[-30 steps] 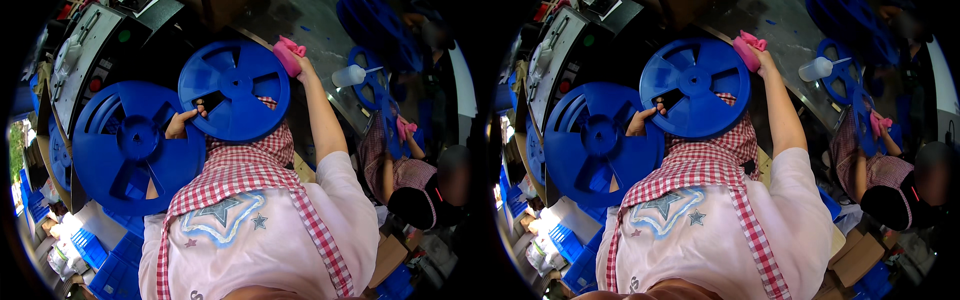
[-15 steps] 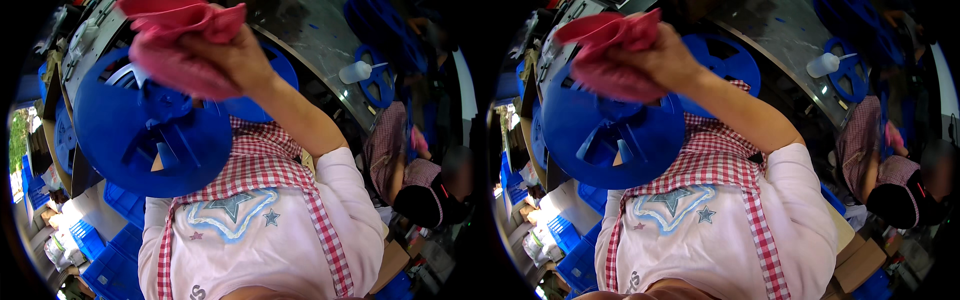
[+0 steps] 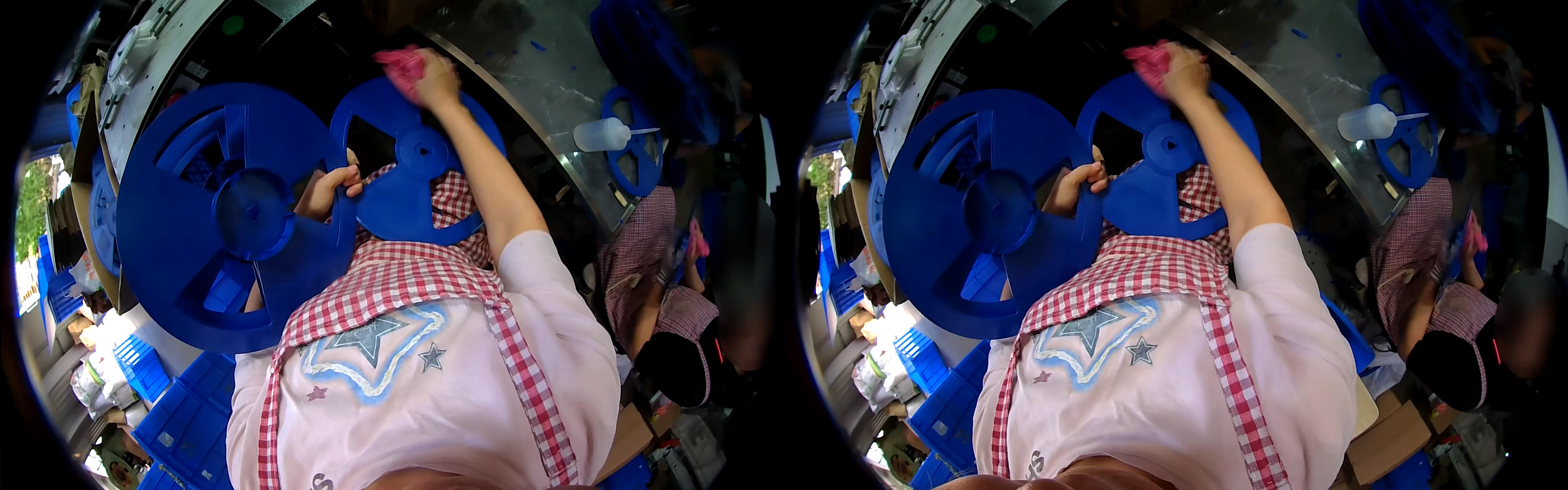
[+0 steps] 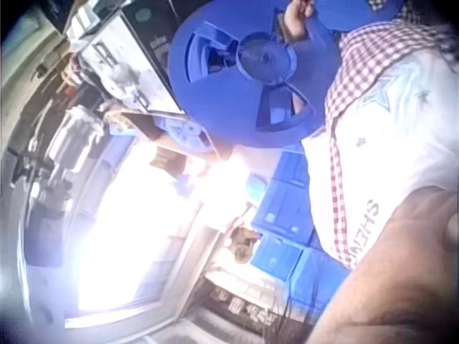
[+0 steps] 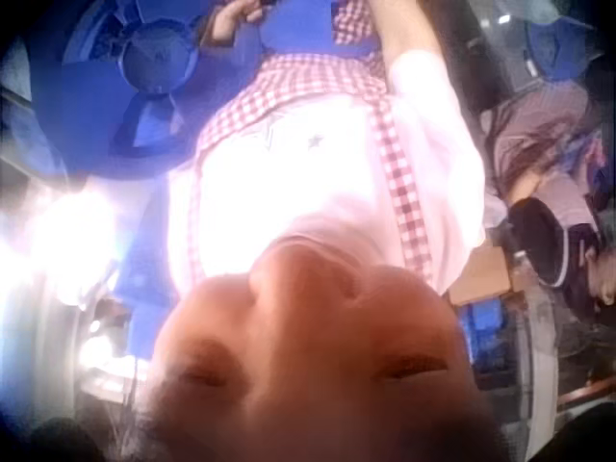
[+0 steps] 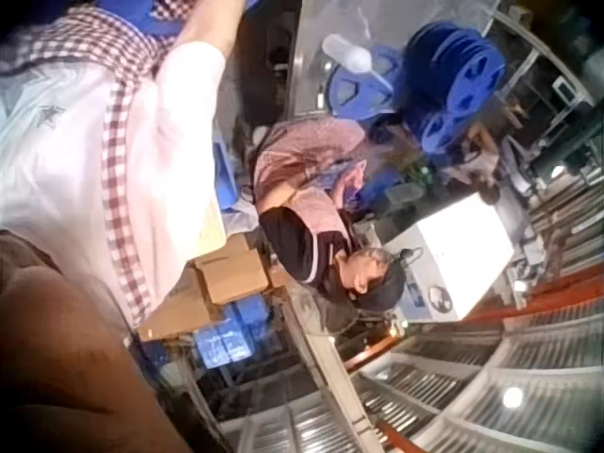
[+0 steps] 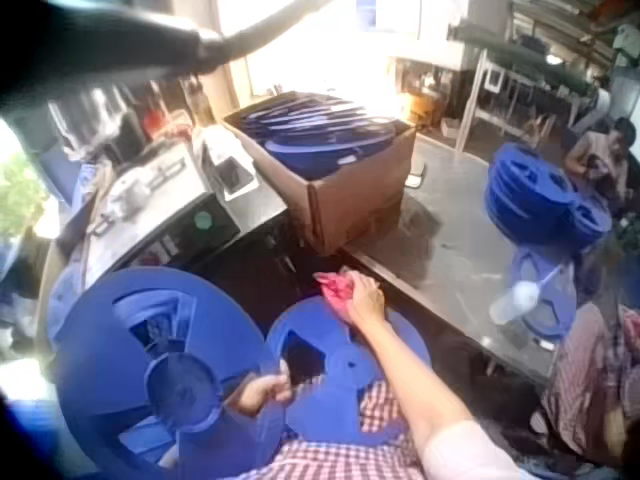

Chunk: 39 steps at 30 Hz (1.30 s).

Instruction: The person wipes blue plastic spools with a pink cloth, spraying them with liquid from a squeeze bottle as needed. They handle the spools one at a time, rotating them to clean different sides, and place cleaned spools into a cardboard box. The person also puts on a pair of gloves and continues the cleaning process.

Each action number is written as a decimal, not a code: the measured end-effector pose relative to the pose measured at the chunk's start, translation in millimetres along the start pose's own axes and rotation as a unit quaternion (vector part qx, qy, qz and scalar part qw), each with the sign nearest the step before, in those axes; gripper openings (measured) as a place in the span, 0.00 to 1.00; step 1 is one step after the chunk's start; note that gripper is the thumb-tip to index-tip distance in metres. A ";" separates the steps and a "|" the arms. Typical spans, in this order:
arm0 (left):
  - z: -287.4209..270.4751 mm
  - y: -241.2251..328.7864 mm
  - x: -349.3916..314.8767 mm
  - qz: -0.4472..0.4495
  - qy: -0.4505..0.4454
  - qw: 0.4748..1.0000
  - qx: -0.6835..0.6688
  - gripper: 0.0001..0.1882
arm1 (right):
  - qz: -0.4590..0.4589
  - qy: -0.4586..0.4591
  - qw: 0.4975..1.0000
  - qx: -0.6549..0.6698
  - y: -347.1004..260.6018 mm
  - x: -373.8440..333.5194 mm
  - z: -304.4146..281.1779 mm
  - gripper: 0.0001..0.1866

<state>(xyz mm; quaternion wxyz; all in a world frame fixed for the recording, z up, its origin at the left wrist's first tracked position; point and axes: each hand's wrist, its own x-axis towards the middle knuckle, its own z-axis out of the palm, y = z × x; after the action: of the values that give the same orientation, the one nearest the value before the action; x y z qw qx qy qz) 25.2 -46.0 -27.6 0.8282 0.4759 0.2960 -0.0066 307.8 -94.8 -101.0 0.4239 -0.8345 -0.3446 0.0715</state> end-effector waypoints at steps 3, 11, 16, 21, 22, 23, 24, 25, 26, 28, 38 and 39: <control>-4.2 2.8 6.7 -0.017 -0.026 0.999 -0.014 0.14 | 0.030 0.005 0.999 -0.019 5.3 -1.5 -10.9 0.16; -1.6 4.6 16.7 0.062 -0.035 0.992 -0.101 0.07 | -0.179 0.039 0.983 -0.004 7.8 -94.7 -67.0 0.21; -2.1 0.1 31.4 0.044 -0.044 0.992 -0.109 0.10 | 0.020 0.169 0.983 -0.062 55.8 -111.4 -74.2 0.20; 4.7 -4.4 30.9 0.100 -0.049 0.978 -0.175 0.07 | -0.201 0.016 0.977 0.066 -22.7 -164.3 -75.4 0.20; 3.6 -7.1 30.1 0.099 -0.057 0.975 -0.191 0.06 | -0.122 0.065 0.990 0.024 3.2 -155.5 -81.6 0.20; 2.1 -9.6 30.2 0.099 -0.063 0.971 -0.208 0.05 | -0.042 0.112 0.993 -0.017 36.5 -142.4 -90.7 0.20; 6.9 -6.4 34.9 0.096 -0.068 0.973 -0.200 0.05 | 0.039 0.142 0.987 -0.066 79.8 -133.2 -99.4 0.21; 7.7 -8.1 35.3 0.094 -0.054 0.974 -0.198 0.06 | 0.113 0.165 0.974 -0.110 105.4 -127.7 -103.5 0.21; 4.3 -11.7 39.5 0.090 -0.079 0.969 -0.214 0.06 | 0.137 0.172 0.969 -0.110 104.3 -128.1 -105.5 0.21; 0.2 -18.9 43.1 0.093 -0.104 0.960 -0.241 0.07 | 0.181 0.176 0.961 -0.111 87.7 -133.6 -107.0 0.21; -16.9 -30.9 51.4 0.001 0.016 0.964 -0.266 0.12 | -0.200 -0.055 0.969 0.137 -104.9 -196.7 -51.7 0.24; -1.8 -21.8 42.2 0.007 0.046 0.968 -0.245 0.10 | -0.222 -0.102 0.959 0.145 -103.3 -204.9 -62.5 0.25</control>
<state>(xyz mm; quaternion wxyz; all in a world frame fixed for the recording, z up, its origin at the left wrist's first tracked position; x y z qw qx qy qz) 52.8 -45.1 -66.3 0.9050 0.2605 0.3231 0.0938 126.2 -224.5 -18.8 0.5081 -0.6548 -0.5486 0.1099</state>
